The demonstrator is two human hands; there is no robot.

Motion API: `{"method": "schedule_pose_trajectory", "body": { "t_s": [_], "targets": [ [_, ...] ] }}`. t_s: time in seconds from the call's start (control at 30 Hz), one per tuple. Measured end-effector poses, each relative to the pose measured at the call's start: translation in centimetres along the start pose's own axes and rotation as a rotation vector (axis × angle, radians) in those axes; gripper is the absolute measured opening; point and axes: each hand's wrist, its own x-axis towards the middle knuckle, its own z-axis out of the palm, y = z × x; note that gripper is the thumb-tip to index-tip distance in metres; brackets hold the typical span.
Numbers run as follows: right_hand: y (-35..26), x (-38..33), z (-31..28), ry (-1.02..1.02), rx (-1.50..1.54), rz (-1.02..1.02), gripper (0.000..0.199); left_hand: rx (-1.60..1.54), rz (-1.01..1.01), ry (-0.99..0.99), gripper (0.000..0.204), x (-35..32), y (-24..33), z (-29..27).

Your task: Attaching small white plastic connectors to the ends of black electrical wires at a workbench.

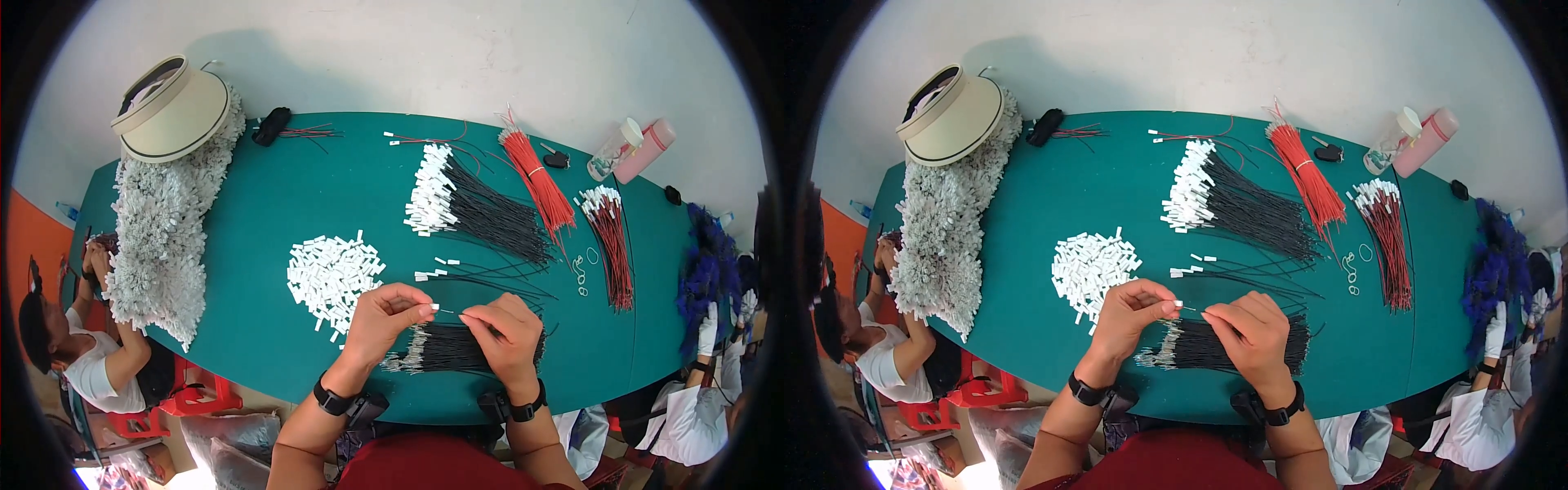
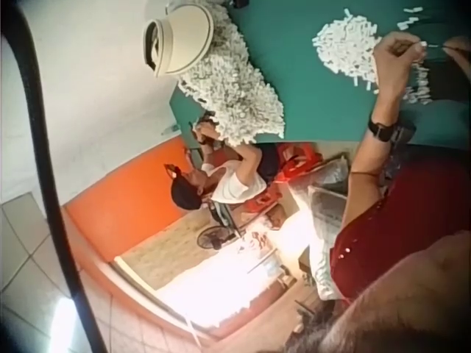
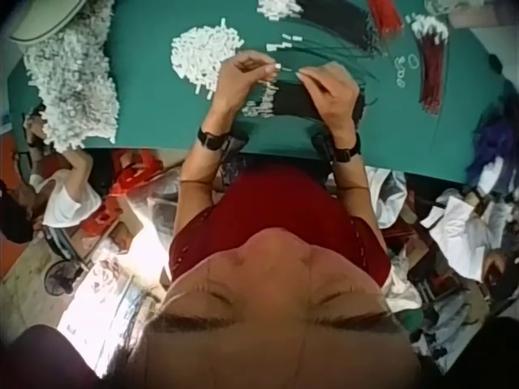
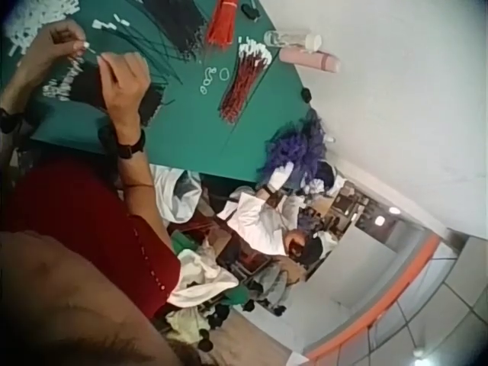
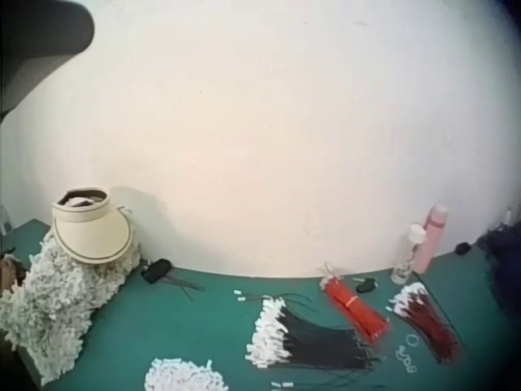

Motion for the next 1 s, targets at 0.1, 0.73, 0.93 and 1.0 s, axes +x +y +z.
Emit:
{"method": "schedule_pose_trajectory", "body": {
  "t_s": [0.1, 0.73, 0.93, 1.0],
  "targets": [
    [-0.03, 0.05, 0.12, 0.018, 0.032, 0.014, 0.015, -0.003, -0.001, 0.006, 0.014, -0.08, 0.1, 0.04],
    [-0.17, 0.14, 0.22, -0.022, 0.0, 0.007, 0.013, 0.089, 0.001, -0.021, 0.012, -0.27, 0.09, 0.12],
    [-0.12, 0.0, 0.19, -0.032, -0.001, -0.003, 0.011, 0.142, 0.011, -0.034, 0.01, -0.31, -0.13, 0.05],
    [-0.05, -0.05, 0.15, -0.045, -0.001, -0.009, 0.01, 0.18, 0.014, -0.036, 0.01, -0.34, -0.12, 0.17]
  ]
}}
